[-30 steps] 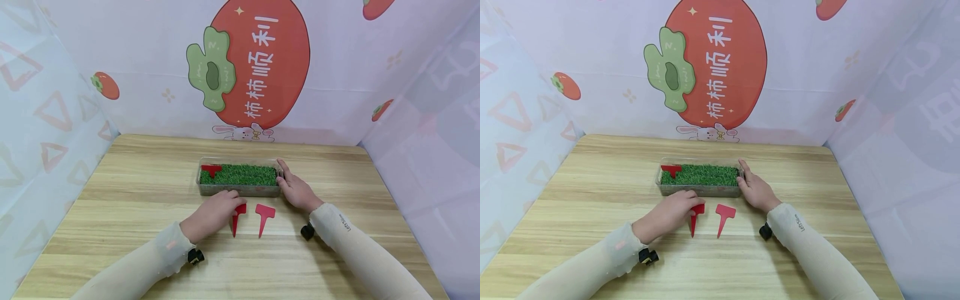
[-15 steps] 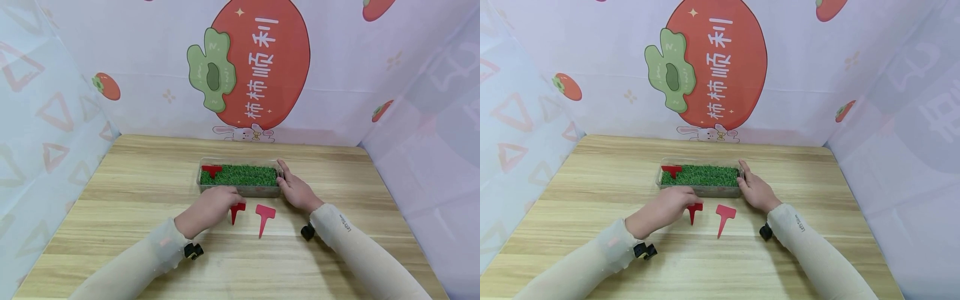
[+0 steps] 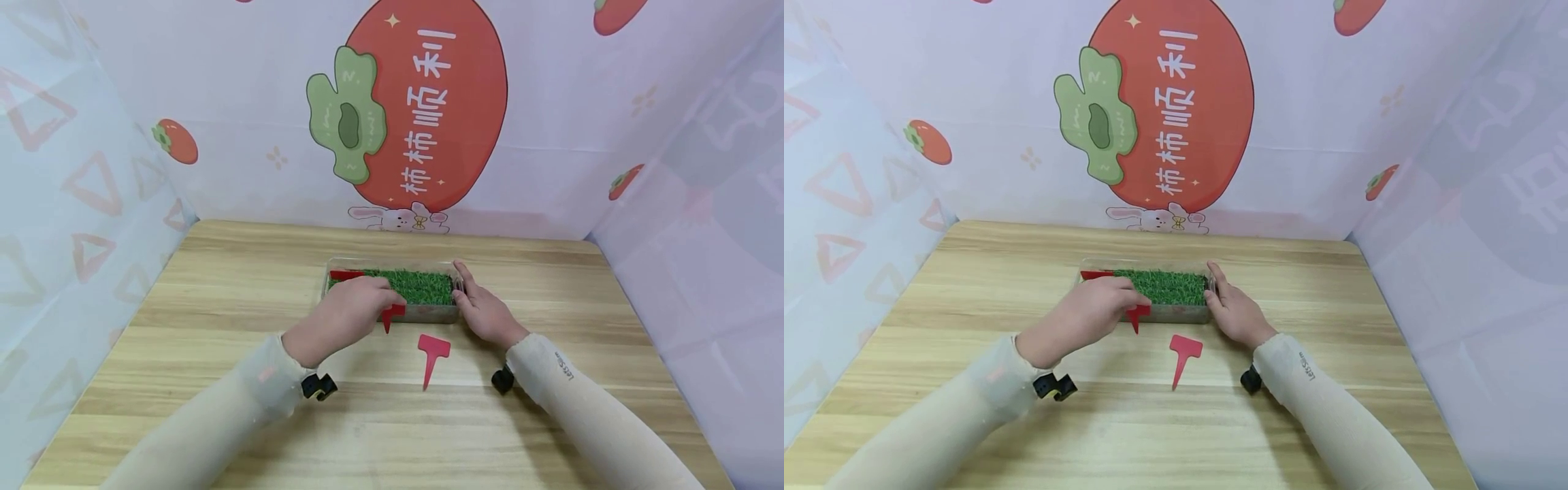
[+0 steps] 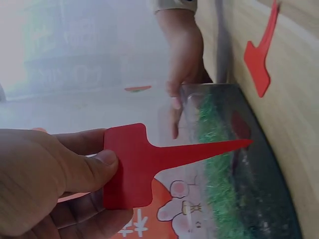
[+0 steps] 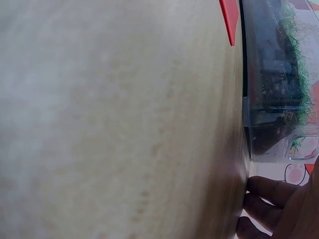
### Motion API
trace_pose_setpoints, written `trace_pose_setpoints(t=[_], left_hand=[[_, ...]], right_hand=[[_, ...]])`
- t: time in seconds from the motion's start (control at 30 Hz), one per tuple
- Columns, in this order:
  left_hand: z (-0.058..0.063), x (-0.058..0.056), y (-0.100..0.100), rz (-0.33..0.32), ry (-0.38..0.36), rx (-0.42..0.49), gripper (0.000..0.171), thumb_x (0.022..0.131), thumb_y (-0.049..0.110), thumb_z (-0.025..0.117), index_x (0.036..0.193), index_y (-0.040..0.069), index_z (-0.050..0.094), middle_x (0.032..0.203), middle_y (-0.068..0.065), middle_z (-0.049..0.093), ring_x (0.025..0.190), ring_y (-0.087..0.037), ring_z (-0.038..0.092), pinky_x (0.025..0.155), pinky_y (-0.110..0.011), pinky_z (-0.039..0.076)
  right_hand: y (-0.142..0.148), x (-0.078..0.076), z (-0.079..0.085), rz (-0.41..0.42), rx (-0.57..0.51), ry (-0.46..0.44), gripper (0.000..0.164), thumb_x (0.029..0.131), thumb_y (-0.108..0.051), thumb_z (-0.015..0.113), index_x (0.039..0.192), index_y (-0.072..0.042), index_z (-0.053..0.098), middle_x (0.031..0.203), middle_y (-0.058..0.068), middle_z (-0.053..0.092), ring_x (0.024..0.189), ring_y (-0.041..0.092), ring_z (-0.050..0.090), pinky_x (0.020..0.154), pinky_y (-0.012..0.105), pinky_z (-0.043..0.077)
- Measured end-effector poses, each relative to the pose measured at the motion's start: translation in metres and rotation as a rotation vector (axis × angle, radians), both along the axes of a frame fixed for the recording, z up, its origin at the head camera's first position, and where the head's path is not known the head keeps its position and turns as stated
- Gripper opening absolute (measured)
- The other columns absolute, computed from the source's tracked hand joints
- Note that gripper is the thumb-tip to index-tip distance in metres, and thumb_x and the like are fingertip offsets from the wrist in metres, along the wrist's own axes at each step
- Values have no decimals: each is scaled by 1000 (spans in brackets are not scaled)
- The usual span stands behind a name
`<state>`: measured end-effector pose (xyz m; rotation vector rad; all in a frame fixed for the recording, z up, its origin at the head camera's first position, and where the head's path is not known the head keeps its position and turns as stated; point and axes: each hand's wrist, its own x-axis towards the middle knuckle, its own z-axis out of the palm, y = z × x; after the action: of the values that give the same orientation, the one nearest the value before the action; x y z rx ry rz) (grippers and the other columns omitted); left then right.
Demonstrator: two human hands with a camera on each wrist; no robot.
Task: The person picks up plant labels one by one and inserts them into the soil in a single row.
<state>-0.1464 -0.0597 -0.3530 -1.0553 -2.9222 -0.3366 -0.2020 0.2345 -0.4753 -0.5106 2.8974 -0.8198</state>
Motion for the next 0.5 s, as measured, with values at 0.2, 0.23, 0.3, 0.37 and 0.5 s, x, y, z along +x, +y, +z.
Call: trace_pose_setpoints(t=[0.2,0.23,0.3,0.37,0.5], left_hand=[[16,-5,0,11,63,20,40,81,0,79,115,21,77,102,3,71,88,-13,68,68,-26,58],[19,-6,0,16,82,21,40,81,0,79,114,21,77,102,3,71,87,-13,69,66,-26,58],[24,-8,1,25,111,20,40,79,2,82,114,21,76,103,3,72,85,-13,69,64,-27,58],[27,-11,2,36,122,21,42,78,4,84,116,20,76,105,2,72,86,-14,70,64,-29,59],[31,-16,4,47,99,25,44,79,3,83,119,19,74,107,-1,71,91,-16,68,66,-30,60]], right_hand=[[-2,1,0,3,5,-4,64,108,-50,25,162,-29,-1,144,24,53,130,42,53,105,60,42],[-2,1,1,6,5,-5,64,108,-49,25,162,-28,-1,144,24,53,130,42,54,105,60,42],[-3,1,1,8,6,0,64,108,-50,25,163,-27,0,141,25,55,128,42,55,104,60,43],[-4,1,2,4,3,4,64,108,-48,25,163,-26,1,139,25,57,126,42,56,103,60,44],[-3,2,3,-9,7,3,64,108,-47,26,163,-26,1,139,26,57,126,43,56,103,60,44]])
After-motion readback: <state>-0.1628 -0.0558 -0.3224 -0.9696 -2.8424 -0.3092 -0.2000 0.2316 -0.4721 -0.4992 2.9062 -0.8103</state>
